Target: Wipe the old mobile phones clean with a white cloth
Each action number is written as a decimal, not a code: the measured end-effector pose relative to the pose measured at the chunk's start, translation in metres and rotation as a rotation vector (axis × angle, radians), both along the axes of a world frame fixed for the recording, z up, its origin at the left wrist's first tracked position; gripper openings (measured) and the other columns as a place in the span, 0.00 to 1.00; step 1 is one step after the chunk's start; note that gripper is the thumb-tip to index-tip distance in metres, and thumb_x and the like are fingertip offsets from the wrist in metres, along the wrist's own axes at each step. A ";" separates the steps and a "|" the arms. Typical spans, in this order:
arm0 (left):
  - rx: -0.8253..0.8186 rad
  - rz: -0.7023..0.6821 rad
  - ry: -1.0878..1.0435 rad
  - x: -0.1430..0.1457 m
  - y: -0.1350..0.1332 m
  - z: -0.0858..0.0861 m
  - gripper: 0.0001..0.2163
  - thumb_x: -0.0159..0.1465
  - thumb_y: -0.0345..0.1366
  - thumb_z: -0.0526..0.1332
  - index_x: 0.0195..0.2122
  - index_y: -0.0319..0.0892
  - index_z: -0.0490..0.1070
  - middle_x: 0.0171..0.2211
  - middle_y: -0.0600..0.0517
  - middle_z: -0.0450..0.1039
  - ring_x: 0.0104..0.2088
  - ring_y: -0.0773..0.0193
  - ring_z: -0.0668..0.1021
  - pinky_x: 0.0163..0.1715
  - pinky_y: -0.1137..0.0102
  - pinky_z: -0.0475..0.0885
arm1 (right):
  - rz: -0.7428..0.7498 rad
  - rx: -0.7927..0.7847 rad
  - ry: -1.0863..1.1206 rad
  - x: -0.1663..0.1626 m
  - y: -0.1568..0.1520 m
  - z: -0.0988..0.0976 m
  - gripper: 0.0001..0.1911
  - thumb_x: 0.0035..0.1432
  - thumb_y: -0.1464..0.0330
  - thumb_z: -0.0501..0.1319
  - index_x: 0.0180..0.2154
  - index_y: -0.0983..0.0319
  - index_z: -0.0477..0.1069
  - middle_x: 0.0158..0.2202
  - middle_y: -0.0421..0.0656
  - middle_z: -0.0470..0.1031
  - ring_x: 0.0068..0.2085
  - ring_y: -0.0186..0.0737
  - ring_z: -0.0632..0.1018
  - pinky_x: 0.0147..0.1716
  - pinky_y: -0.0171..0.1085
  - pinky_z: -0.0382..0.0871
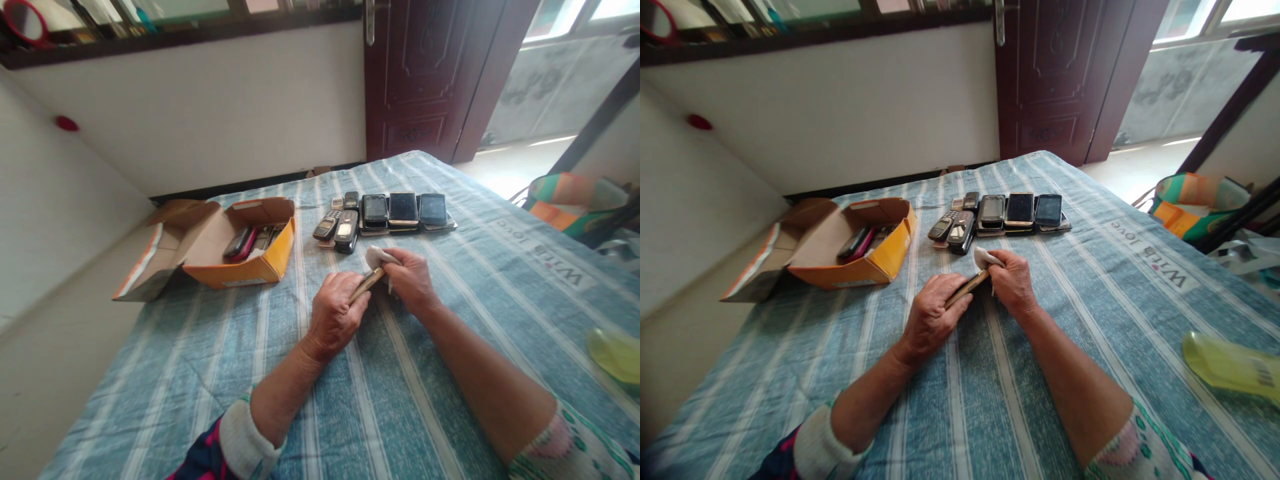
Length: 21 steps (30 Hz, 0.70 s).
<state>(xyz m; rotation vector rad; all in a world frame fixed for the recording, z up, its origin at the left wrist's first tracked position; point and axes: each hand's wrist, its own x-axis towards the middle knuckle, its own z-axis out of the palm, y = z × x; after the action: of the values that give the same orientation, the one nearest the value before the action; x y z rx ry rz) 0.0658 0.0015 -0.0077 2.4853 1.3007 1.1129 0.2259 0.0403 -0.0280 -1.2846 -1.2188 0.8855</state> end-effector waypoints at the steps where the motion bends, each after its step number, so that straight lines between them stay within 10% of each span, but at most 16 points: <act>1: -0.005 -0.001 0.003 0.000 0.000 0.001 0.08 0.61 0.30 0.61 0.42 0.40 0.73 0.38 0.47 0.77 0.40 0.57 0.77 0.42 0.60 0.75 | 0.000 0.004 -0.004 0.000 0.000 0.000 0.18 0.43 0.70 0.54 0.34 0.63 0.79 0.27 0.39 0.75 0.31 0.39 0.72 0.32 0.35 0.63; 21: 0.002 -0.021 0.026 0.001 -0.001 0.001 0.07 0.60 0.30 0.61 0.40 0.41 0.73 0.37 0.46 0.77 0.38 0.57 0.76 0.41 0.60 0.74 | 0.006 0.021 -0.004 0.001 0.000 -0.004 0.19 0.43 0.70 0.54 0.35 0.62 0.80 0.28 0.40 0.76 0.32 0.39 0.73 0.33 0.35 0.64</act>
<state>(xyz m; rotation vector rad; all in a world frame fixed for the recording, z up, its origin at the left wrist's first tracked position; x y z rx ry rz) 0.0668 0.0007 -0.0065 2.5173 1.2781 1.0811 0.2264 0.0406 -0.0316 -1.2674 -1.2328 0.8722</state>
